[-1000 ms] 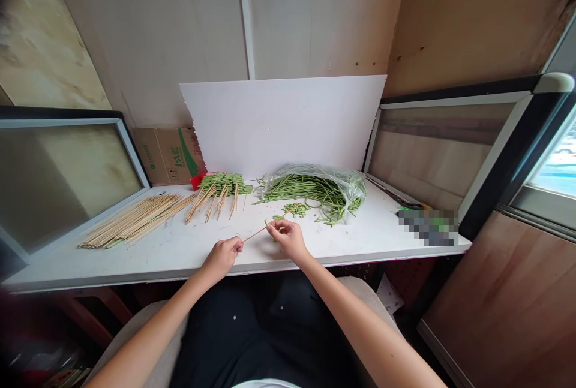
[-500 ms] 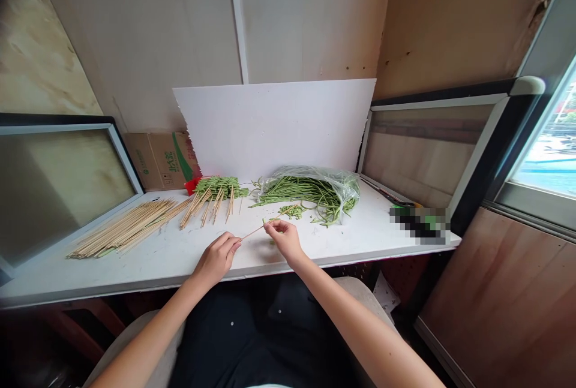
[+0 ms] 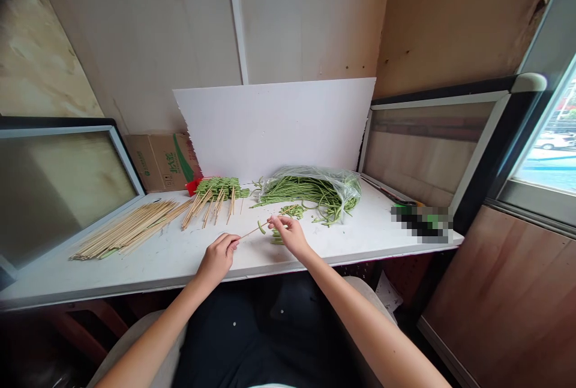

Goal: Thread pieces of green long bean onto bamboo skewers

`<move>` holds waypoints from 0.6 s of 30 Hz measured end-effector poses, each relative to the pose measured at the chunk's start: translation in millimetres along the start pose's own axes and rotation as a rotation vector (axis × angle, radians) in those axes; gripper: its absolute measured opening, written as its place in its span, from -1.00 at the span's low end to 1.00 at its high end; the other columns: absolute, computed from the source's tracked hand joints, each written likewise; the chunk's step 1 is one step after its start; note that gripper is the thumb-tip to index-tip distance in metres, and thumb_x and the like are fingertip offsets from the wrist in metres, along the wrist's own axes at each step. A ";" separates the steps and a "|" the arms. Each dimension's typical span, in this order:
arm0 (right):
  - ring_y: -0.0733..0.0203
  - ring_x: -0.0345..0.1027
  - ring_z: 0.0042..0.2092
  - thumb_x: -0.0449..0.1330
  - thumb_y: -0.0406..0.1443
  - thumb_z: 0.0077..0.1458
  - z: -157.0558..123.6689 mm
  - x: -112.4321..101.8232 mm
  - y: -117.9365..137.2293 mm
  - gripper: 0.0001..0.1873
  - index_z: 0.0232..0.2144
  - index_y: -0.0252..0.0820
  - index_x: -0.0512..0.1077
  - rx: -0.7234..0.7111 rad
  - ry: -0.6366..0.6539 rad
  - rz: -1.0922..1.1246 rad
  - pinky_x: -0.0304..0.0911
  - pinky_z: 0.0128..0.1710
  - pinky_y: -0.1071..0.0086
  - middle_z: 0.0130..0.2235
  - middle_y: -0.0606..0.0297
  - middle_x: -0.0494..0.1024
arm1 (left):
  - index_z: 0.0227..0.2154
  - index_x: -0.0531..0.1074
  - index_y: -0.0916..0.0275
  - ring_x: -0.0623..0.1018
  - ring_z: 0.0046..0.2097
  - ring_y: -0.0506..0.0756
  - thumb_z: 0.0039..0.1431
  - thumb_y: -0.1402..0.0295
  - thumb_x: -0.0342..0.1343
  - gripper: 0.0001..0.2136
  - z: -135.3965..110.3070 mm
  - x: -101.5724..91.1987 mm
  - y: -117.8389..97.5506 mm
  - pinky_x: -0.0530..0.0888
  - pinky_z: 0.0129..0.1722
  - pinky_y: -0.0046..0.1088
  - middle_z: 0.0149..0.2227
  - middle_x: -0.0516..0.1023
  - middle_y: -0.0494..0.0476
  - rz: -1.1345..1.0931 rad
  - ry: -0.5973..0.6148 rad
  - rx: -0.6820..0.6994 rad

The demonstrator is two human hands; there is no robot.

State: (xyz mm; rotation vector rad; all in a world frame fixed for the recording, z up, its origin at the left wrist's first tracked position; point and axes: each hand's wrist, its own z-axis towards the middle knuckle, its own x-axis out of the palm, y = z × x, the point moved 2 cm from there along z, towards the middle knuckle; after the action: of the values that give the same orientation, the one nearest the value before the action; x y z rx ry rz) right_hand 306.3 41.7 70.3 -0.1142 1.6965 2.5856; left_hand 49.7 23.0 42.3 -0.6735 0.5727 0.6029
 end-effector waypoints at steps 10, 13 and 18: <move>0.04 0.46 -0.22 0.30 0.22 0.08 14.0 -37.1 -13.5 -0.40 -0.49 -0.20 0.58 0.113 -0.055 -0.140 0.29 -0.17 0.24 -0.28 0.09 0.67 | -0.08 0.48 0.22 0.61 -0.12 0.18 0.44 0.46 -0.10 -0.76 1.0 -1.0 17.8 0.54 -0.13 -0.28 -0.14 0.59 0.23 0.004 -0.084 -0.058; 0.08 0.42 -0.32 0.34 0.21 0.03 9.1 -25.8 -12.3 -0.41 -0.49 -0.21 0.56 0.134 -0.019 -0.146 0.27 -0.23 0.25 -0.42 0.17 0.60 | -0.06 0.49 0.23 0.61 -0.10 0.18 0.44 0.45 -0.09 -0.76 2.1 -2.9 11.7 0.54 -0.10 -0.27 -0.13 0.59 0.23 -0.003 -0.110 -0.039; 0.09 0.45 -0.25 0.42 0.16 0.00 -3.5 5.0 -1.5 -0.44 -0.25 -0.20 0.65 0.147 0.117 0.019 0.29 -0.25 0.27 -0.24 0.14 0.66 | -0.01 0.50 0.22 0.61 -0.06 0.15 0.47 0.46 -0.09 -0.74 1.9 -2.8 -9.0 0.55 -0.05 -0.31 -0.10 0.58 0.23 -0.045 -0.109 0.089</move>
State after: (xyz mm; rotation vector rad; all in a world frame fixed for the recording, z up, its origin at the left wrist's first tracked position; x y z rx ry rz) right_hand 301.6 39.0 67.1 -0.2493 1.9285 2.5019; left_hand 54.3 17.8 48.9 -0.5648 0.4785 0.5650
